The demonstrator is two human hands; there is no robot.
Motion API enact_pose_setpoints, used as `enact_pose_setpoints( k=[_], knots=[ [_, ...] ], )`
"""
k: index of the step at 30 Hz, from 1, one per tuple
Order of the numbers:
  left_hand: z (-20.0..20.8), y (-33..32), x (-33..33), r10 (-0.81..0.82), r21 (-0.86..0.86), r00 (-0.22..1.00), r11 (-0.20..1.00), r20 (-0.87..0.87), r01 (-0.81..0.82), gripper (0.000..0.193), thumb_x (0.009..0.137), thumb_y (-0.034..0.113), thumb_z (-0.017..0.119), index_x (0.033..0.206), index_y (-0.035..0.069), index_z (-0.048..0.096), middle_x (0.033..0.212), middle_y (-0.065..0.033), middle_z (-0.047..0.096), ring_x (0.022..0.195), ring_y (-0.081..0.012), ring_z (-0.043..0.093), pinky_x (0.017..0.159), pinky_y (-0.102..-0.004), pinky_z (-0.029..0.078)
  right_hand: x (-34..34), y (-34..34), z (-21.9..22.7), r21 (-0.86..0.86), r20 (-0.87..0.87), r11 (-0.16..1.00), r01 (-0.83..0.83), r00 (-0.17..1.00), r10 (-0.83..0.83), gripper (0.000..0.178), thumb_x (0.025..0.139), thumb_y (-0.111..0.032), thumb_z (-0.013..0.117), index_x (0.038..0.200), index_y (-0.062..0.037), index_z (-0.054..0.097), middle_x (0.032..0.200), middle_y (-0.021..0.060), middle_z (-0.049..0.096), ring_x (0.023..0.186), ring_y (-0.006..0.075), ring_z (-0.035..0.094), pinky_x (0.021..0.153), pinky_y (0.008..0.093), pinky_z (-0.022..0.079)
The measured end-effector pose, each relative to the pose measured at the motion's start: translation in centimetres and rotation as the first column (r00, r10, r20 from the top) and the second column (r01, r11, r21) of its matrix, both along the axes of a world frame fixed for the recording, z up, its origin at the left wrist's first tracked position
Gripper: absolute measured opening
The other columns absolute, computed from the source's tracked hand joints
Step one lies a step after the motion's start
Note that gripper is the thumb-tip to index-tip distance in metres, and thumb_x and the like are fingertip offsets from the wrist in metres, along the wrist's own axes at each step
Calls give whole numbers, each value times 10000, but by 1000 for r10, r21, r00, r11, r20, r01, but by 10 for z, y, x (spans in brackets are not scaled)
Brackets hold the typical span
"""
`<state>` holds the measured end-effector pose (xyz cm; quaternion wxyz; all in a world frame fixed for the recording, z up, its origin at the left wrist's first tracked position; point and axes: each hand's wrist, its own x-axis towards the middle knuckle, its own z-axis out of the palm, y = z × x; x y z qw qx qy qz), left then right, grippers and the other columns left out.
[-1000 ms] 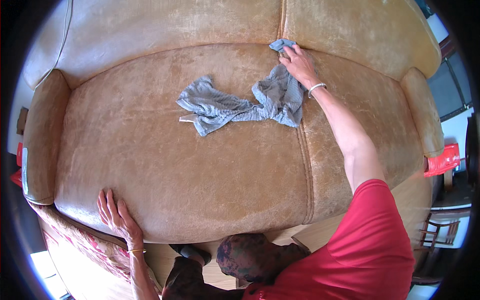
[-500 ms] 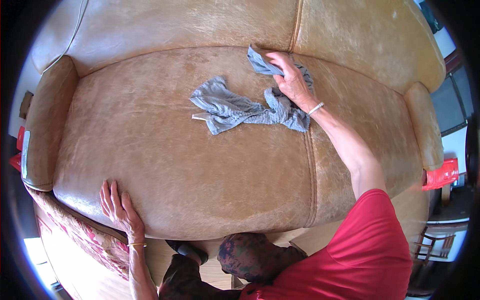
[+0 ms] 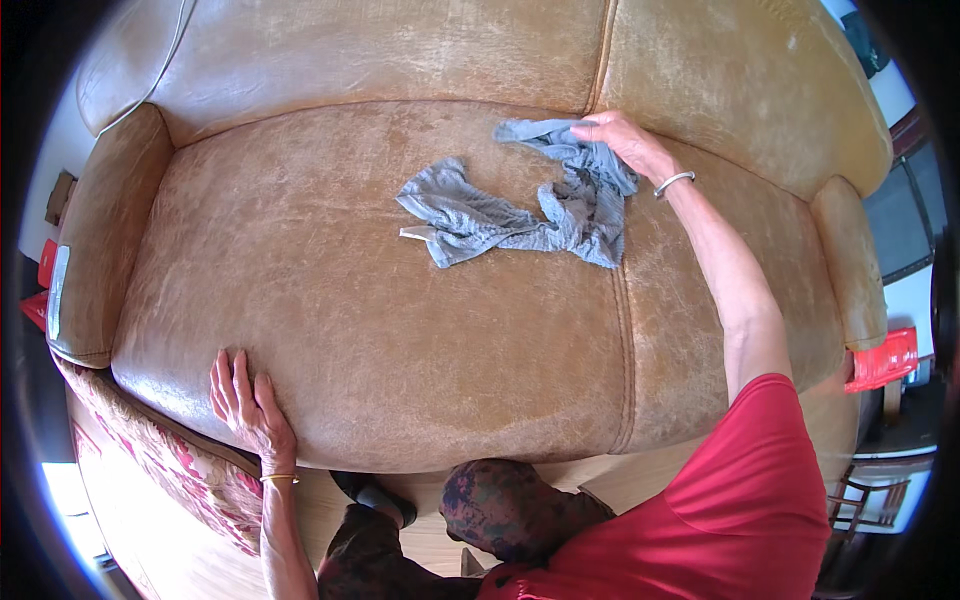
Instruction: Wiping down a leather couch with a wet cloth.
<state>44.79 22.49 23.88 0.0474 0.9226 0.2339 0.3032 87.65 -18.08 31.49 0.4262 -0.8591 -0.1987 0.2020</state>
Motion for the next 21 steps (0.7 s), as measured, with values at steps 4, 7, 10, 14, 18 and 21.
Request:
enact_pose_setpoints(
  k=[4,7,10,14,18,21],
  knots=[
    [-2,1,-2,4,13,1000,1000,-2,-4,393,848,175,491,1201,20,564,1347,-158,453,1265,-333,376,1074,-441,211,-2,2,29,316,-90,942,115,992,-91,281,837,-259,655,971,-13,663,844,65,668,776,134,614,709,277,478],
    [-2,1,-2,2,15,1000,1000,-16,-2,392,847,175,493,1200,21,565,1345,-159,456,1264,-330,378,1073,-438,212,-3,5,46,-279,737,797,536,652,-181,329,754,-207,656,1041,-47,645,826,141,648,761,264,631,727,374,492],
    [-3,-1,-2,3,13,1000,1000,1,-3,392,843,173,497,1197,19,565,1342,-161,458,1261,-330,381,1073,-438,213,3,4,40,97,939,812,576,217,-266,291,763,-180,631,1015,-36,646,767,110,648,725,256,634,660,377,490],
    [1,-3,-2,4,12,1000,1000,-7,-4,390,845,175,500,1195,19,568,1340,-162,460,1259,-331,385,1072,-435,214,-36,21,14,81,720,942,324,635,-280,185,771,-144,598,919,-55,664,715,89,655,661,240,628,612,380,490],
    [-2,1,-2,0,16,1000,1000,9,0,391,841,175,503,1193,19,569,1339,-163,461,1259,-332,384,1072,-435,215,-39,15,-21,-296,767,882,367,642,-10,148,779,-150,562,752,-101,699,696,128,658,634,288,632,597,407,490],
    [-3,0,1,-7,5,1000,1000,2,7,392,839,173,503,1194,18,569,1341,-160,460,1262,-332,380,1072,-436,214,-23,-1,-26,-388,734,844,371,678,39,171,769,-156,546,769,-72,695,753,166,654,705,334,638,651,431,495]
  ],
)
